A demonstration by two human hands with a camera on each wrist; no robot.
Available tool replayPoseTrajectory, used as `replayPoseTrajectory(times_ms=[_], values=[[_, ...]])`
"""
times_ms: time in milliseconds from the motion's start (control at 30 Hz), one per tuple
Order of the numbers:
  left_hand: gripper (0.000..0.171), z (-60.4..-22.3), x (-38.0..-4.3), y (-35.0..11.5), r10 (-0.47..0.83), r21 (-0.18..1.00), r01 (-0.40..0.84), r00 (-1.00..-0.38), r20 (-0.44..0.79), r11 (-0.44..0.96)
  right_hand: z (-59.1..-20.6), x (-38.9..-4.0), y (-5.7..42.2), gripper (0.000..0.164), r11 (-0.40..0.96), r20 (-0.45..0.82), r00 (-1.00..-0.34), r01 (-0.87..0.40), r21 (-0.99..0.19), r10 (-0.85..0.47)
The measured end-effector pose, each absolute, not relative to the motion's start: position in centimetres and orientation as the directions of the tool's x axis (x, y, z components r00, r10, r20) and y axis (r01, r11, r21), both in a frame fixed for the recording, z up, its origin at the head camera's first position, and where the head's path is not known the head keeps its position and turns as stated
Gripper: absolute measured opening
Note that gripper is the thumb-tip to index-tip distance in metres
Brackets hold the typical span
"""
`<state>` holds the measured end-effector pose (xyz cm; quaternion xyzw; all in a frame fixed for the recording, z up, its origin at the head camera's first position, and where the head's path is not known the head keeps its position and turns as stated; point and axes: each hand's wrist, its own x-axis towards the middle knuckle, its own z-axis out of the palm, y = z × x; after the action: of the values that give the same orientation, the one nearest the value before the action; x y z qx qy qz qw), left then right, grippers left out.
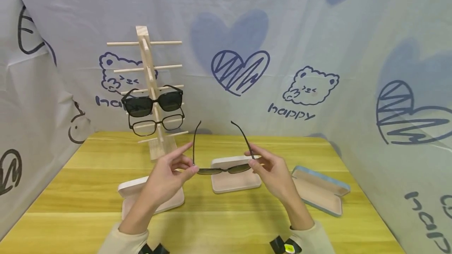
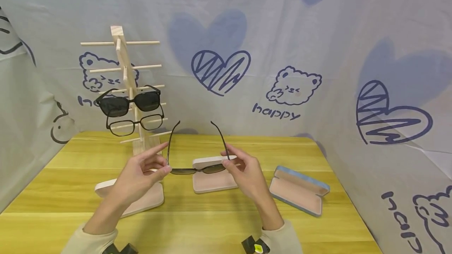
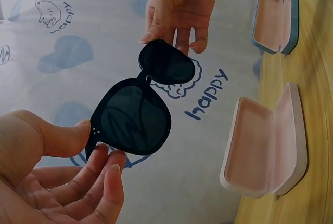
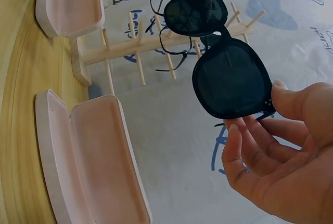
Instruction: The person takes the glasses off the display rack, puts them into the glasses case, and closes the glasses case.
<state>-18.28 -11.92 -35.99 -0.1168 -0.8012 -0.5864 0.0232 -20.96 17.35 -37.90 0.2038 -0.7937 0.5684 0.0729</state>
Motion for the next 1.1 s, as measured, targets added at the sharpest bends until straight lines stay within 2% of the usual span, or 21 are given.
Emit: replayPoseTrajectory(times_ms=[1100], values=[[0.064,-36.10,-18.58,-12.08,0.149,0.873,0.223,-0.973,0.174,0.433,-38.47,-21.41,17.40,0.022,0.372,0.351,-0.889,-0.444,-0.815,-0.293]])
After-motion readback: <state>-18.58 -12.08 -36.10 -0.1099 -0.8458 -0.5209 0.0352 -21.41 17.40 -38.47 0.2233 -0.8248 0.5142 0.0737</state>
